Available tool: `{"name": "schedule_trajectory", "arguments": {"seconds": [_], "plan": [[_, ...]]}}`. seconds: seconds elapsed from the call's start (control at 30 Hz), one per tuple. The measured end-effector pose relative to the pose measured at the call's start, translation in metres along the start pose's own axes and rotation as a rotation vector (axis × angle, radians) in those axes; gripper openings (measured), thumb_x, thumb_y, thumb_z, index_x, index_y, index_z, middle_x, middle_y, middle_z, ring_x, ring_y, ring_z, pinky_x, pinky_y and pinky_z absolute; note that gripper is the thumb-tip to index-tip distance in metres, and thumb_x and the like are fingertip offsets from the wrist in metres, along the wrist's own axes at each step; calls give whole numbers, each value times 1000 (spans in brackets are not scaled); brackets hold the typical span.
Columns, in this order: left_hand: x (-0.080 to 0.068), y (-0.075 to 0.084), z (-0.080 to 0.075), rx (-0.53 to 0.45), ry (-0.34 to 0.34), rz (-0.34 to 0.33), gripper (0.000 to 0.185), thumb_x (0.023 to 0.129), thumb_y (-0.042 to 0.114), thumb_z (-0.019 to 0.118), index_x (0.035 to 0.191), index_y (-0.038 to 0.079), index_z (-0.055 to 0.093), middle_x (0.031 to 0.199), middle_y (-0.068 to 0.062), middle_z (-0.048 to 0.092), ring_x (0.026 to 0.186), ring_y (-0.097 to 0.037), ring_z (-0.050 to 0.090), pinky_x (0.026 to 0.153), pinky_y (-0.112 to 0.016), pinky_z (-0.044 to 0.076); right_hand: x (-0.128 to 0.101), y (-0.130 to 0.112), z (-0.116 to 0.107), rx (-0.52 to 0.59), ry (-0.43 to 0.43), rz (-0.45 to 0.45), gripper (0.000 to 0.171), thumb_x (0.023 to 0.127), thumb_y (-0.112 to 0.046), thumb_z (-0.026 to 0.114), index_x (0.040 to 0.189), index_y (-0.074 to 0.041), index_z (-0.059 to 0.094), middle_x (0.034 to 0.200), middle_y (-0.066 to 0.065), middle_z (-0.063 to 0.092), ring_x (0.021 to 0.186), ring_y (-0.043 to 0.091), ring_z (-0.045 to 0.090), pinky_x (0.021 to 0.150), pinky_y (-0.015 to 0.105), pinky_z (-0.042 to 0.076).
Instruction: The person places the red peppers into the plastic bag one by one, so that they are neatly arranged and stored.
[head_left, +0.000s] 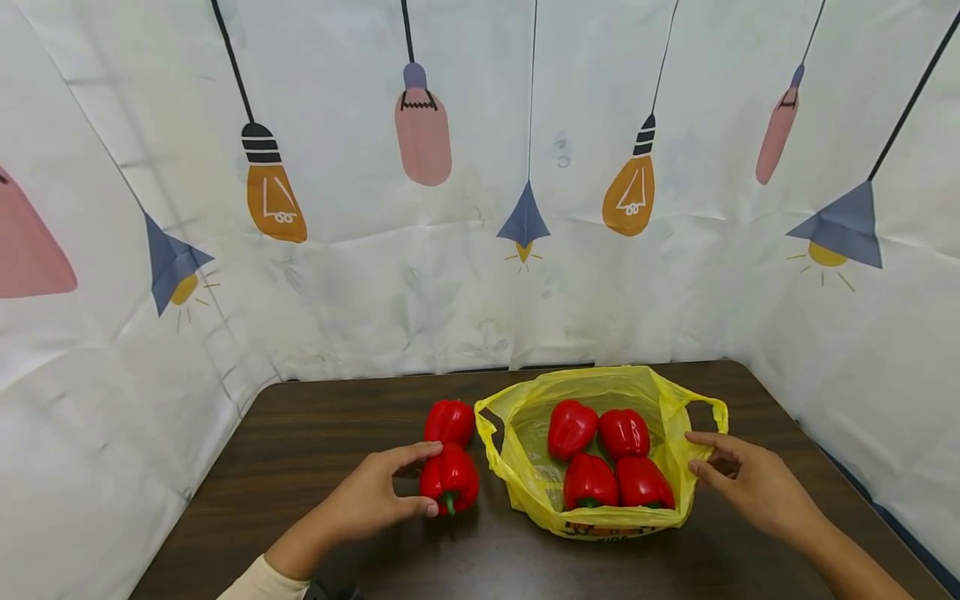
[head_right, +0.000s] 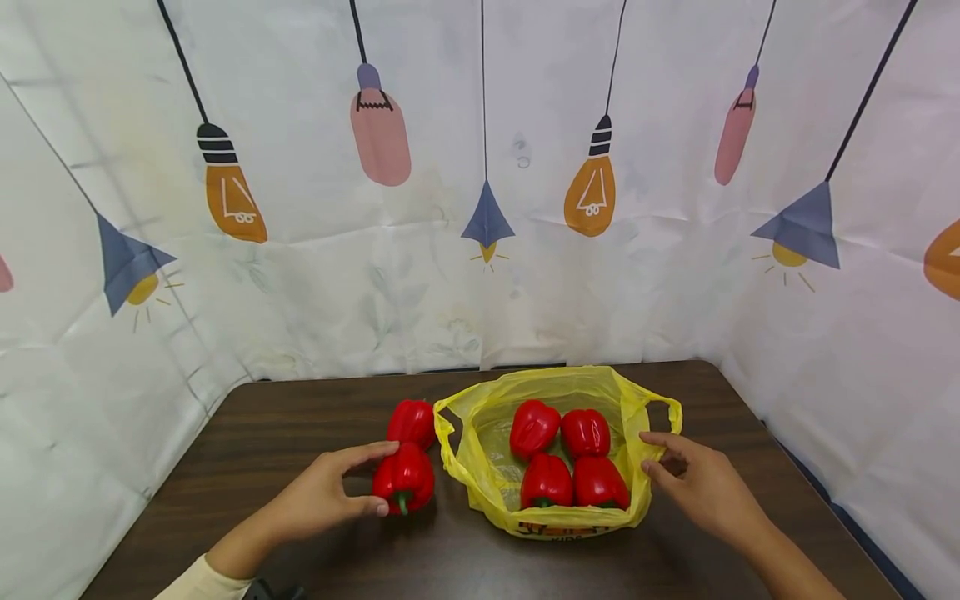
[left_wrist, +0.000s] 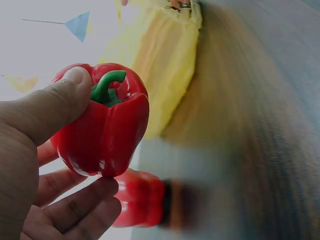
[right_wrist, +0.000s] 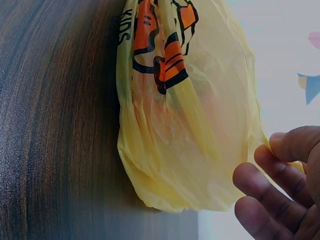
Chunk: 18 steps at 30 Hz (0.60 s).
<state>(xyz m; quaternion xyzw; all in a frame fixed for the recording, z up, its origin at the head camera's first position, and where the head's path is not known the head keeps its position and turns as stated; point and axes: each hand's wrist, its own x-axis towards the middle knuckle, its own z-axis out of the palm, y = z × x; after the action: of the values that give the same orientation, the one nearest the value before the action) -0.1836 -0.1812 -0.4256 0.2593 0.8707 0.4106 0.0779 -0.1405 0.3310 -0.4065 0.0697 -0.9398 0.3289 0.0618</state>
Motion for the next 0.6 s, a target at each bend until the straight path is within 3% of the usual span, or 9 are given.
{"name": "schedule_trajectory", "arguments": {"seconds": [0.43, 0.6], "plan": [[8, 23, -15, 37, 39, 61, 72, 81, 38, 88, 143, 14, 60, 135, -4, 65, 110, -21, 66, 94, -48, 55, 0, 1, 1, 2, 2, -3, 46, 94, -23, 77, 134, -4, 65, 87, -7, 71, 75, 11, 70, 56, 27, 52], [14, 32, -18, 18, 43, 83, 73, 82, 37, 88, 145, 15, 58, 137, -4, 63, 112, -24, 66, 89, -32, 57, 0, 1, 1, 4, 1, -1, 46, 93, -22, 78, 134, -4, 65, 86, -7, 71, 75, 11, 70, 56, 27, 52]]}}
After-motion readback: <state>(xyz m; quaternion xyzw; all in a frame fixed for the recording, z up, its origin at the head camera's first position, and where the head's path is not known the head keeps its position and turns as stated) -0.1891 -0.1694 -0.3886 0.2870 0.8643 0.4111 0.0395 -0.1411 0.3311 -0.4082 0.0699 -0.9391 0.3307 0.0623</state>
